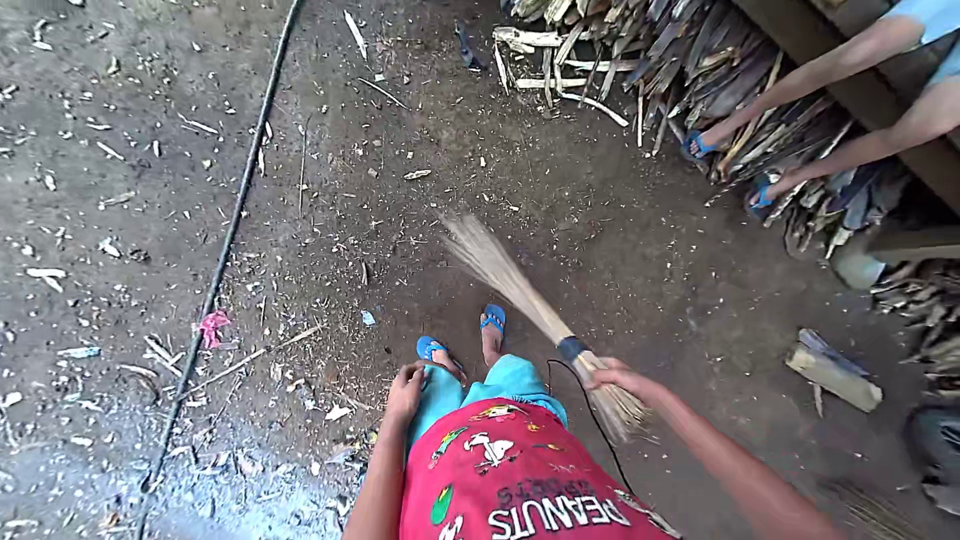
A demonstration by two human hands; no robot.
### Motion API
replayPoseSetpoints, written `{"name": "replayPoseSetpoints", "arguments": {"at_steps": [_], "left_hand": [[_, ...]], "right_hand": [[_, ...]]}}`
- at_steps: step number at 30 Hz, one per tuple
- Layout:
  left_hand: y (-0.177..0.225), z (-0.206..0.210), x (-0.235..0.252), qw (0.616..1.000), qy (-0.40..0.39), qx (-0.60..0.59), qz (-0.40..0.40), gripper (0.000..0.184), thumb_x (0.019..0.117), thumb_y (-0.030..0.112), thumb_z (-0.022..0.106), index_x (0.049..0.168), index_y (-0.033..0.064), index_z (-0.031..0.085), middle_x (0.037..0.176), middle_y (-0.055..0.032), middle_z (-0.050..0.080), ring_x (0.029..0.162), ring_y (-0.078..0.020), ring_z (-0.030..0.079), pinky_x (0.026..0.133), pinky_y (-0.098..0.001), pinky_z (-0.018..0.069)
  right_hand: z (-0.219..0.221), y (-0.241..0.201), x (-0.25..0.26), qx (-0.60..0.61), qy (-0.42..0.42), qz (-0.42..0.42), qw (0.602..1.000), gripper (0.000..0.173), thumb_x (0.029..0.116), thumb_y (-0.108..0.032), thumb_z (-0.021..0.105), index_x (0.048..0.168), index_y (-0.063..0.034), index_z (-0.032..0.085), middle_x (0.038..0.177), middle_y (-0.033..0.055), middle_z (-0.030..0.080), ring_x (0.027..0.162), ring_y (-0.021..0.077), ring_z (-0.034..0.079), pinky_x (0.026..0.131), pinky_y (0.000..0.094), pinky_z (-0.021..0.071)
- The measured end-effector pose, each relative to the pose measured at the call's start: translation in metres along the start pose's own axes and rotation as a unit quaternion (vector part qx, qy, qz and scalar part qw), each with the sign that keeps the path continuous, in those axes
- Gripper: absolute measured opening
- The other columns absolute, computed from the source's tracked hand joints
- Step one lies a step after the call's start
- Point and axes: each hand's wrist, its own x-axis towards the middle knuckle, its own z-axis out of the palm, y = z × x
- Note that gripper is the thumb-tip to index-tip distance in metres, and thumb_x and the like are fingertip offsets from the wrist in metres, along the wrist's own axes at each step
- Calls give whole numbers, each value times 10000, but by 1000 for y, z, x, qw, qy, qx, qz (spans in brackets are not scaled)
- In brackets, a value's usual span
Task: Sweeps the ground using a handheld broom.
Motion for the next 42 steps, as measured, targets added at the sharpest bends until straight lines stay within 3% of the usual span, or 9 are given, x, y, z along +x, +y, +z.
{"name": "replayPoseSetpoints", "arguments": {"at_steps": [9,14,18,20,23,28,34,37,42], "left_hand": [[30,-2,39,997,-56,-6,53,351,1093,180,424,1330,-36,567,1250,-225,636,1071,-274,670,954,-441,542],[-22,-26,22,982,83,-166,-22,344,1101,134,398,1293,-98,565,1139,-239,668,953,-234,679,894,-398,539],[-70,-42,13,960,136,-227,-87,342,1106,136,392,1277,-111,557,1107,-210,660,930,-167,646,884,-332,522],[-81,-55,17,958,133,-235,-101,334,1103,130,406,1270,-115,560,1083,-210,660,904,-163,642,864,-326,520],[-88,-87,31,965,92,-217,-115,345,1107,157,412,1286,-97,563,1101,-210,667,920,-186,656,873,-355,529],[-95,-137,55,982,31,-165,-88,358,1113,207,392,1317,-31,564,1142,-188,673,857,-225,663,791,-414,541],[-121,-169,74,974,11,-196,-117,353,1120,205,381,1323,-22,559,1119,-172,672,835,-211,649,765,-396,531],[-144,-184,68,967,37,-231,-105,344,1119,189,387,1304,-40,566,1070,-168,671,757,-178,634,706,-357,533],[-190,-203,25,942,129,-284,-127,370,1119,199,366,1320,-44,560,1095,-170,678,774,-171,646,690,-342,529]], "right_hand": [[-67,-9,15,27,289,111,950,372,993,-315,576,1219,-20,598,1021,149,636,861,231,611,747,451,519],[86,-94,100,-34,76,36,996,413,993,-268,592,1326,-26,566,1159,180,637,998,266,629,867,483,532],[227,-158,127,-89,-152,-14,984,249,985,-209,599,1162,-33,595,953,78,637,825,145,630,766,364,551],[252,-171,138,-70,-227,-17,971,126,993,-170,526,1008,-69,600,811,30,653,691,109,638,656,302,554],[247,-156,141,5,-324,-29,946,251,995,-202,398,1114,-81,583,905,58,728,682,141,689,600,297,588],[223,-111,54,-55,-155,-24,986,586,813,-111,661,1370,-16,507,1018,101,714,828,183,709,766,378,614],[206,-81,3,51,148,61,986,153,946,-157,572,1015,-29,622,807,100,686,680,183,677,611,351,579],[223,-103,50,43,260,132,956,194,1004,-261,537,1038,-79,596,813,73,608,680,171,600,611,362,523],[326,-148,136,54,132,151,978,386,1056,-388,449,1223,-58,562,1033,138,627,882,241,627,773,438,541]]}}
